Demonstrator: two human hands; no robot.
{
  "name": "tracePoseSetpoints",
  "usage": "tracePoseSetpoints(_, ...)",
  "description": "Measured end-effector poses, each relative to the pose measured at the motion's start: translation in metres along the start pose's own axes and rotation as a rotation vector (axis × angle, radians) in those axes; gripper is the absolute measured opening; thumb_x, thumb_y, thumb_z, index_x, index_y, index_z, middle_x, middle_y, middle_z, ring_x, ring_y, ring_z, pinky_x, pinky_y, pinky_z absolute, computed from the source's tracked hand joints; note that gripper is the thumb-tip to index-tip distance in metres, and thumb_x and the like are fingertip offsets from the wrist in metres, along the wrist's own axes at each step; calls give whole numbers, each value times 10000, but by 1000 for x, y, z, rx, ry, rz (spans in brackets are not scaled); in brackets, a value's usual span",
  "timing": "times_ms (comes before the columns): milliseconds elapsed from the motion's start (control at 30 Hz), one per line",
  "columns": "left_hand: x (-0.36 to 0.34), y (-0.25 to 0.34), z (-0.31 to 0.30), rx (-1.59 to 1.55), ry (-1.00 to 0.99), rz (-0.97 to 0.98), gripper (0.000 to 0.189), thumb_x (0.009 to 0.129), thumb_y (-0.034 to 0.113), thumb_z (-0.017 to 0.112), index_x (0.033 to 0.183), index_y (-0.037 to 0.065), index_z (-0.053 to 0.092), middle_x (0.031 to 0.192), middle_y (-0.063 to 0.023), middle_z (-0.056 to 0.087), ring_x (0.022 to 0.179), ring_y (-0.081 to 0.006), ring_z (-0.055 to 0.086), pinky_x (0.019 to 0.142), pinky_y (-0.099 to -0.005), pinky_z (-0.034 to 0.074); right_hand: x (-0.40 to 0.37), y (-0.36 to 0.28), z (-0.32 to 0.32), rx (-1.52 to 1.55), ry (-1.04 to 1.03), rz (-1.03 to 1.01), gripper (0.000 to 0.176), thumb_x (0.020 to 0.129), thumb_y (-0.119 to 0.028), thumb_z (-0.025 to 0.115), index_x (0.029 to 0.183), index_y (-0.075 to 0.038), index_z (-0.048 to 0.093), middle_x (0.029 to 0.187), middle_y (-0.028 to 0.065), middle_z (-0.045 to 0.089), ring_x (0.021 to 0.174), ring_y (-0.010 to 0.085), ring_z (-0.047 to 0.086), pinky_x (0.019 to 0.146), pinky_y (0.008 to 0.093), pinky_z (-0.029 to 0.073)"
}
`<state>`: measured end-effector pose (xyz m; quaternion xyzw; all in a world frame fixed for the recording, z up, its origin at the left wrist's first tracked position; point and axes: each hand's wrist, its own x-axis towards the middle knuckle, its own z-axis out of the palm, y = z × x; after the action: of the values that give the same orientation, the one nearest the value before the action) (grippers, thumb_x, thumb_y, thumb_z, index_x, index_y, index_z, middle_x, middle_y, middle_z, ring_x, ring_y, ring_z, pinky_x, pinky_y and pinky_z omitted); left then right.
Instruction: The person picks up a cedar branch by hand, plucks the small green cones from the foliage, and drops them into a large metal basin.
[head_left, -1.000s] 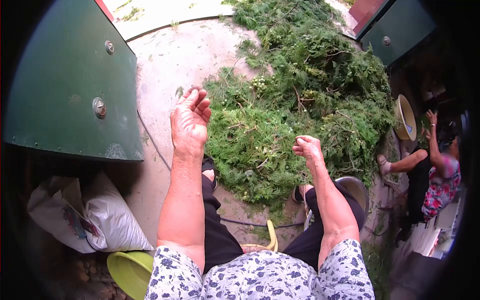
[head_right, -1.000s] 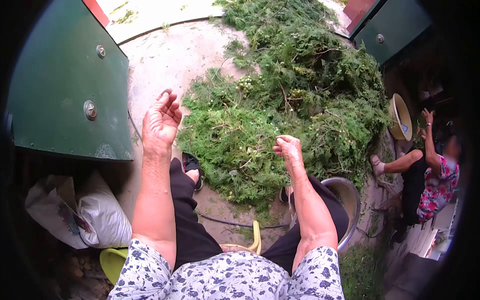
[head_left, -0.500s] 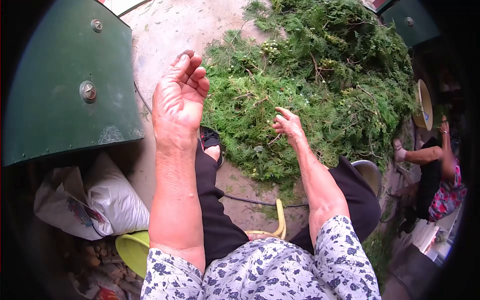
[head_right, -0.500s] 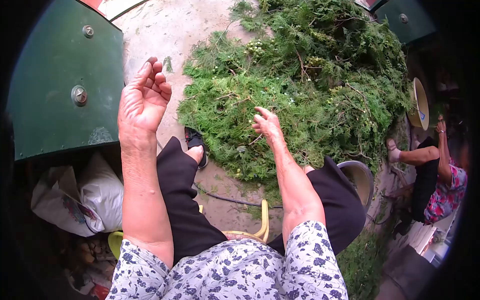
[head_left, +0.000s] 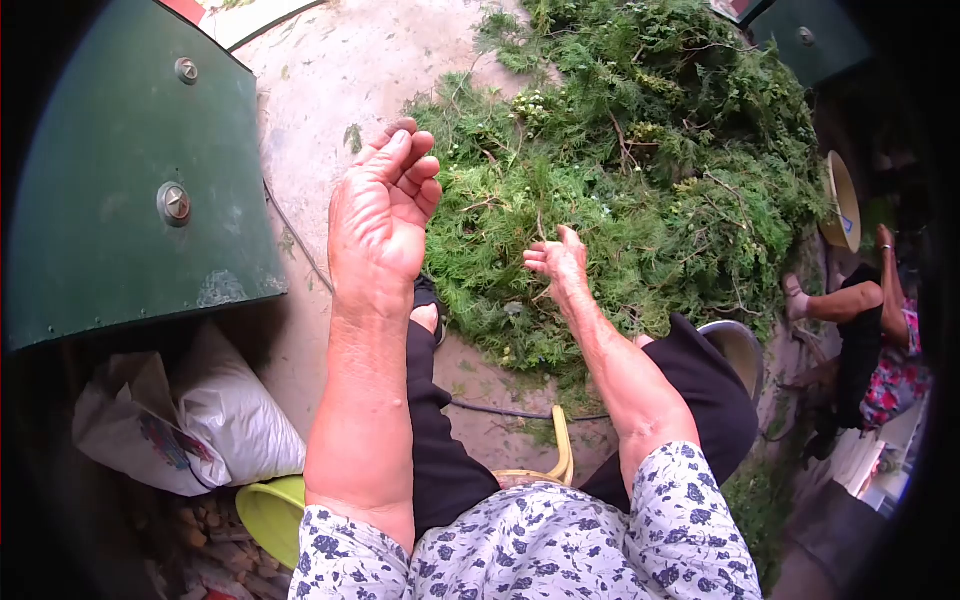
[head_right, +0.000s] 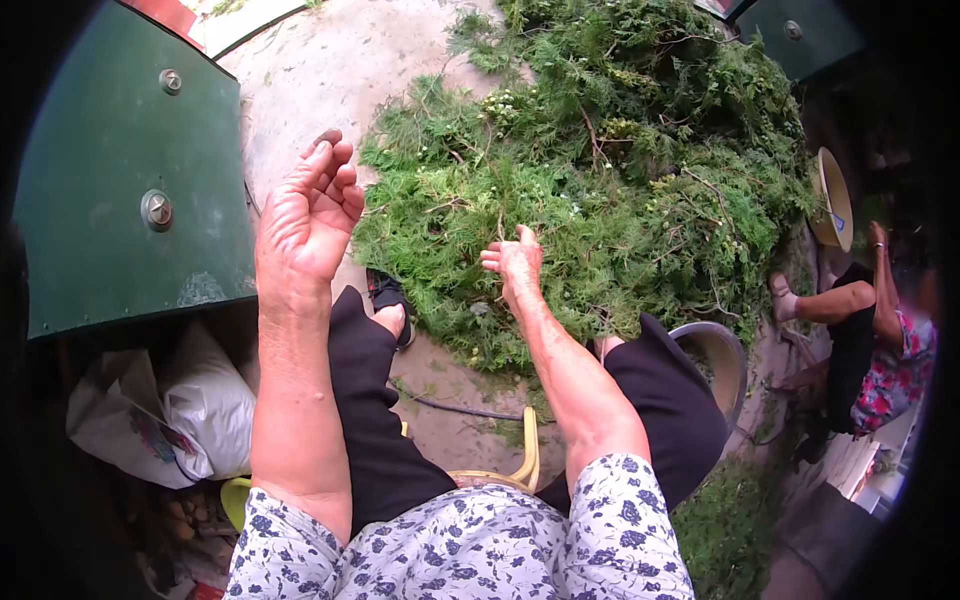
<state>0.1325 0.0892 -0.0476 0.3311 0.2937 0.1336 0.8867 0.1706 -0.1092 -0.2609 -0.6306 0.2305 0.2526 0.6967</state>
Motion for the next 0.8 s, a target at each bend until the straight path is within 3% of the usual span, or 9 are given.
tracePoseSetpoints(100, -2, -6, 3, 11, -6, 5, 151, 863, 95, 558, 1008, 53, 570, 831, -43, 621, 651, -111, 584, 549, -211, 468, -22, -36, -26, 85, -40, 41, 381, 887, -12, 433, 1243, 99, 354, 1014, 269, 547, 777, 281, 634, 626, 333, 568)
tracePoseSetpoints(233, -6, -16, 13, 51, 37, -3, 172, 853, 90, 569, 1018, 41, 564, 830, -56, 636, 645, -116, 605, 546, -197, 480, -68, -93, -51, 114, -175, -43, 347, 904, -42, 458, 1222, 77, 384, 1009, 184, 570, 798, 211, 620, 699, 306, 552)
tracePoseSetpoints(333, -3, -30, 19, 148, 19, -33, 235, 854, 76, 562, 1078, 22, 518, 907, -81, 629, 754, -135, 612, 615, -223, 491, -100, -126, -60, 206, -329, -100, 330, 907, -55, 467, 1217, 41, 407, 1010, 160, 582, 797, 185, 621, 690, 292, 544)
tracePoseSetpoints(500, 0, -48, 28, 208, 42, -43, 233, 842, 92, 582, 1066, 40, 544, 943, -52, 630, 815, -131, 594, 688, -250, 453, -112, -142, -68, 304, -478, -134, 327, 877, -52, 528, 1196, -31, 461, 1024, 145, 601, 818, 191, 620, 707, 318, 536)
tracePoseSetpoints(600, 0, -57, 37, 315, -12, -20, 238, 826, 102, 599, 1057, 56, 562, 951, -34, 635, 847, -117, 575, 751, -282, 423, -113, -137, -69, 276, -504, -200, 319, 877, -61, 535, 1187, -5, 482, 1017, 148, 608, 822, 184, 622, 731, 302, 533)
tracePoseSetpoints(633, 2, -60, 38, 378, -83, 21, 421, 805, 118, 633, 1189, 20, 492, 1120, -96, 580, 997, -164, 544, 864, -328, 395, -116, -137, -67, 242, -508, -227, 320, 878, -55, 530, 1190, 1, 482, 1014, 144, 610, 820, 181, 622, 740, 302, 531)
tracePoseSetpoints(700, -6, -63, 49, 378, -216, 154, 721, 766, 188, 696, 1338, -10, 305, 1321, -161, 418, 1164, -228, 446, 968, -385, 331, -130, -140, -61, 55, -498, -304, 330, 877, -39, 522, 1201, 12, 482, 1012, 139, 614, 821, 168, 622, 759, 294, 524)
tracePoseSetpoints(733, -9, -60, 53, 382, -207, 160, 721, 766, 188, 696, 1338, -10, 305, 1321, -161, 418, 1164, -228, 446, 968, -385, 331, -132, -135, -60, -35, -505, -377, 343, 876, -75, 536, 1203, 18, 484, 1020, 154, 616, 821, 170, 631, 773, 304, 521)
tracePoseSetpoints(800, -12, -56, 57, 347, -283, 174, 959, 722, 246, 746, 1396, -17, 116, 1421, -193, 253, 1255, -270, 346, 1015, -430, 278, -146, -130, -55, -252, -469, -506, 307, 871, -22, 516, 1175, 18, 528, 1021, 124, 625, 822, 151, 631, 777, 269, 504)
